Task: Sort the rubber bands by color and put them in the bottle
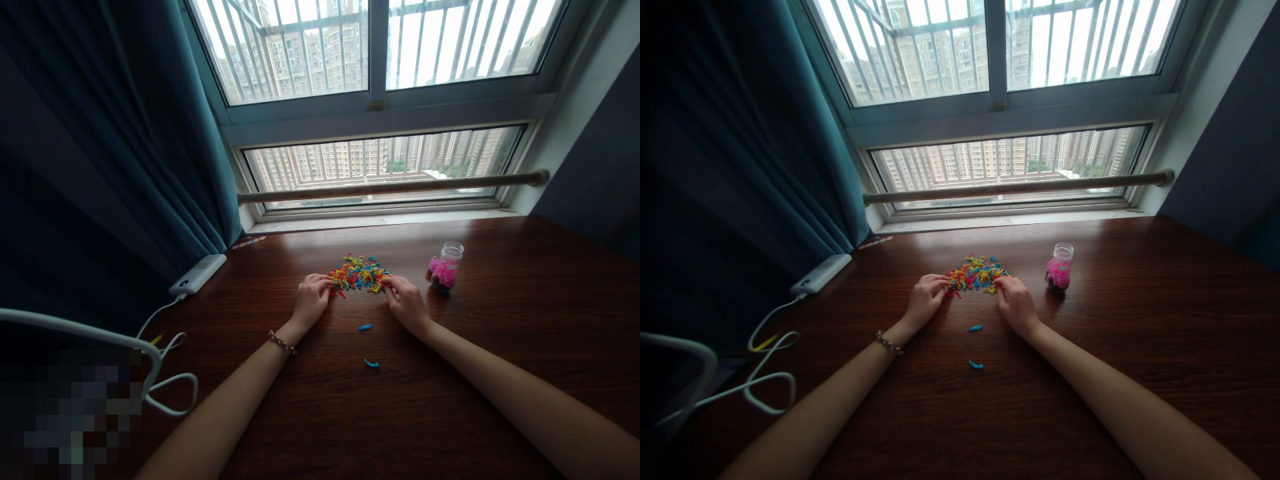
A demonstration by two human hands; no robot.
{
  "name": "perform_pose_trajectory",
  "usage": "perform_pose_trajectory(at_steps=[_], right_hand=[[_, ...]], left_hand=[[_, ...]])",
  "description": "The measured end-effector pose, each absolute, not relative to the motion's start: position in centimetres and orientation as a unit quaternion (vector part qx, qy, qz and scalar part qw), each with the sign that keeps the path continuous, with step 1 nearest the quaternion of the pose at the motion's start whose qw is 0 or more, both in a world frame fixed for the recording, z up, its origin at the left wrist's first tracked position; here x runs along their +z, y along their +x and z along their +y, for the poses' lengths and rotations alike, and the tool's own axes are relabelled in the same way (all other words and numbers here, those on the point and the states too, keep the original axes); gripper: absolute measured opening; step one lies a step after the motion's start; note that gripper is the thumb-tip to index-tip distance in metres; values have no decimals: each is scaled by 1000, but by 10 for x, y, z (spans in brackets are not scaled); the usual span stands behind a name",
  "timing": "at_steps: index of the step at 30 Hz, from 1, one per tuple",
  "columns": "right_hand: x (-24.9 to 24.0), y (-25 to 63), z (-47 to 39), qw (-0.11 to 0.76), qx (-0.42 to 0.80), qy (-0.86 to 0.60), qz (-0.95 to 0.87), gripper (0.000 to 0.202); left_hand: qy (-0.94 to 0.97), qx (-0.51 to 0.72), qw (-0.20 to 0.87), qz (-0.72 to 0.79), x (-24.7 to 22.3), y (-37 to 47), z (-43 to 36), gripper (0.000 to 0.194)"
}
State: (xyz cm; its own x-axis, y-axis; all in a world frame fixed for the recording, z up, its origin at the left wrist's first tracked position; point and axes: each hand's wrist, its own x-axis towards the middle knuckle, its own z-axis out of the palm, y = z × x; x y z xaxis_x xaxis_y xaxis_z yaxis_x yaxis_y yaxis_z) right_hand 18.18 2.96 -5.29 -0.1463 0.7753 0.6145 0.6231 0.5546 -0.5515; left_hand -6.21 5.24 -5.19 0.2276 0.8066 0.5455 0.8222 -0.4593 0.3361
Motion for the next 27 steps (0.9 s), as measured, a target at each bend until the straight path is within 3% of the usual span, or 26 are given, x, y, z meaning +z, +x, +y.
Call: perform_pose_trajectory(at_steps=[6,27], right_hand=[[-59,187,42,472,192,-547,-665,22],[-59,189,40,419,147,-583,-681,17]], left_hand=[[-795,-321,0,-515,-54,-63,54,23],[-768,-336,-8,-545,-51,-62,51,6]])
